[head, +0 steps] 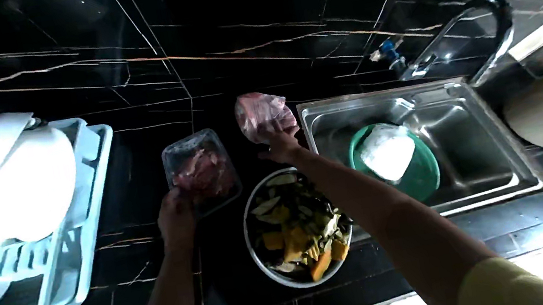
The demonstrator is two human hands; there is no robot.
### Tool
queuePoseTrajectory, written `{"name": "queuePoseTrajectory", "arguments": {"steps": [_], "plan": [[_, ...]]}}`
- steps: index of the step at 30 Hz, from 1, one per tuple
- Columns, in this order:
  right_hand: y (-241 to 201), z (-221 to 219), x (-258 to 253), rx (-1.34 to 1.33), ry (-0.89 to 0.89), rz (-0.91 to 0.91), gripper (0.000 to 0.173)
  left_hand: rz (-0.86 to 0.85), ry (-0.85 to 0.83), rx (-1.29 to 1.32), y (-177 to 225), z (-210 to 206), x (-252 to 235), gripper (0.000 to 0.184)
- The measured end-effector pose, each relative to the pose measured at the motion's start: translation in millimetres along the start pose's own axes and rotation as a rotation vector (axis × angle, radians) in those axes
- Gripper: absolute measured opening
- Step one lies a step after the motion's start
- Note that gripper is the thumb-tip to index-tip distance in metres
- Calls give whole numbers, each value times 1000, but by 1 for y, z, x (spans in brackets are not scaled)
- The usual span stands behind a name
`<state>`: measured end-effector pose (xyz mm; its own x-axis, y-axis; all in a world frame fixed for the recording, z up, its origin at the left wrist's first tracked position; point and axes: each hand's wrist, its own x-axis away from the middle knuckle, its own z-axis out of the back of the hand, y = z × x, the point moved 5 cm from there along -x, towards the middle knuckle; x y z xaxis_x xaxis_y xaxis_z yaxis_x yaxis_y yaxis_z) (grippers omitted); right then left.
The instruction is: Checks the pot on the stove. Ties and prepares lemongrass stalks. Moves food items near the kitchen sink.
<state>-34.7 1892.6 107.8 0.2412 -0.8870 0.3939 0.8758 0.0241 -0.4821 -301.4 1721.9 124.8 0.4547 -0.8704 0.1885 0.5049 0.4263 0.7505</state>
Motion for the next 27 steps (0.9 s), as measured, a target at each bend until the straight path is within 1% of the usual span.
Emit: {"name": "queuePoseTrajectory", "arguments": {"steps": [3, 5, 8, 9, 11, 12, 14, 15, 17, 18, 19, 20, 21, 23, 25, 27], "plan": [[-15, -12, -17, 75, 25, 43, 72, -23, 19, 95, -15, 15, 15, 39], [-25, -16, -27, 94, 18, 130, 67, -65, 37, 125, -17, 24, 22, 37], [-37, -14, -36, 118, -23, 327, 66, -89, 50, 182, -2, 36, 31, 34], [-39, -11, -38, 87, -23, 398, 67, -111, 50, 176, 5, 40, 33, 33], [-35, 2, -40, -73, 35, 492, 62, -148, 32, 133, 25, 48, 32, 35], [-27, 10, -40, -151, 88, 485, 57, -167, 8, 94, 37, 51, 30, 37], [-4, 31, -24, -372, 169, 398, 39, -164, -33, 23, 67, 47, 22, 38], [8, 41, -9, -537, 162, 301, 39, -153, -57, 7, 83, 40, 17, 37], [26, 51, 25, -878, 5, 96, 58, -117, -133, 10, 118, 21, 8, 36], [31, 55, 42, -963, -81, 61, 65, -153, -160, 21, 133, 8, 2, 35], [36, 58, 54, -1007, -138, 55, 66, -209, -198, 27, 147, -6, -6, 34], [41, 59, 63, -1035, -163, 57, 62, -272, -248, 25, 159, -22, -17, 34], [47, 60, 68, -1078, -155, 54, 53, -330, -312, 13, 167, -42, -27, 35], [62, 59, 67, -1205, -66, -4, 32, -405, -401, 17, 181, -81, -44, 36], [78, 59, 63, -1292, 61, -100, 24, -405, -421, 43, 189, -106, -53, 38], [90, 58, 58, -1324, 166, -189, 22, -395, -414, 123, 191, -112, -52, 43]]}}
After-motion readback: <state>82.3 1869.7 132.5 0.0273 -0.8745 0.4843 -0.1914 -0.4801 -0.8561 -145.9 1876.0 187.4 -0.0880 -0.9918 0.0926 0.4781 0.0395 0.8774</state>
